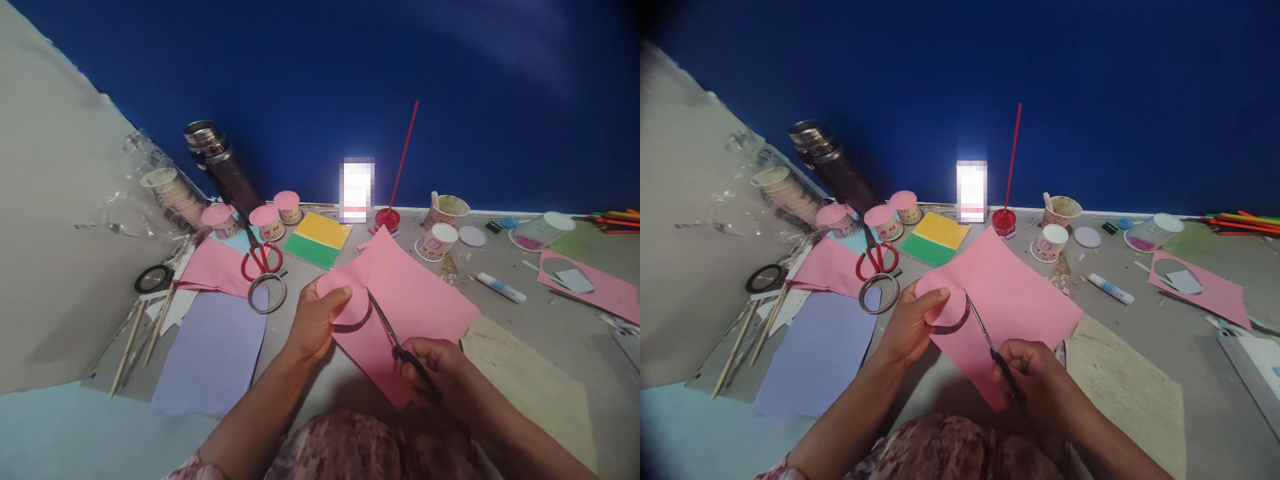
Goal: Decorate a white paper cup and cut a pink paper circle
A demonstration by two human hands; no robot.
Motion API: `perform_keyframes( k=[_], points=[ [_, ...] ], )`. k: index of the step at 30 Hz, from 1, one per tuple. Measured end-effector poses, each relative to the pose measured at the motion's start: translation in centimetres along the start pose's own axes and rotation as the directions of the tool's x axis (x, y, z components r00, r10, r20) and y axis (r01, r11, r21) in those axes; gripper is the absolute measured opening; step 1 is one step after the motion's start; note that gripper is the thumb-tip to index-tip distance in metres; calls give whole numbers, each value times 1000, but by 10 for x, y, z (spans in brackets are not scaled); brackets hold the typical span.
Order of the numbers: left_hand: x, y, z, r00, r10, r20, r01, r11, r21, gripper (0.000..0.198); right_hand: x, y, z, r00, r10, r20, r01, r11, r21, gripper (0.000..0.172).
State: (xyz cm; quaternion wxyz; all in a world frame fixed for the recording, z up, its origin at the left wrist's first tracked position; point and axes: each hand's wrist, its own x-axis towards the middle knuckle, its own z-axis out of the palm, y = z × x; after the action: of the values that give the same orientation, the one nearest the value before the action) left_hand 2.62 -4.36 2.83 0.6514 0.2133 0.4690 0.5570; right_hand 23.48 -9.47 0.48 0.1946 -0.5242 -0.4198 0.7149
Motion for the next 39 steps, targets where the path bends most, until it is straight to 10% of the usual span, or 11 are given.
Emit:
perform_keyframes(
  k=[10,21,39],
  points=[
    [16,15,-12,999,-40,30,33,979,199,40,10,8,-6,1000,-22,-16,21,997,-77,41],
    [32,1,-18,999,33,25,-38,965,259,36,19,-5,-31,946,-80,315,109,991,-77,76],
    [27,3,-18,997,53,58,-71,922,380,33,17,-10,-25,963,-4,270,13,999,-33,75]
  ],
)
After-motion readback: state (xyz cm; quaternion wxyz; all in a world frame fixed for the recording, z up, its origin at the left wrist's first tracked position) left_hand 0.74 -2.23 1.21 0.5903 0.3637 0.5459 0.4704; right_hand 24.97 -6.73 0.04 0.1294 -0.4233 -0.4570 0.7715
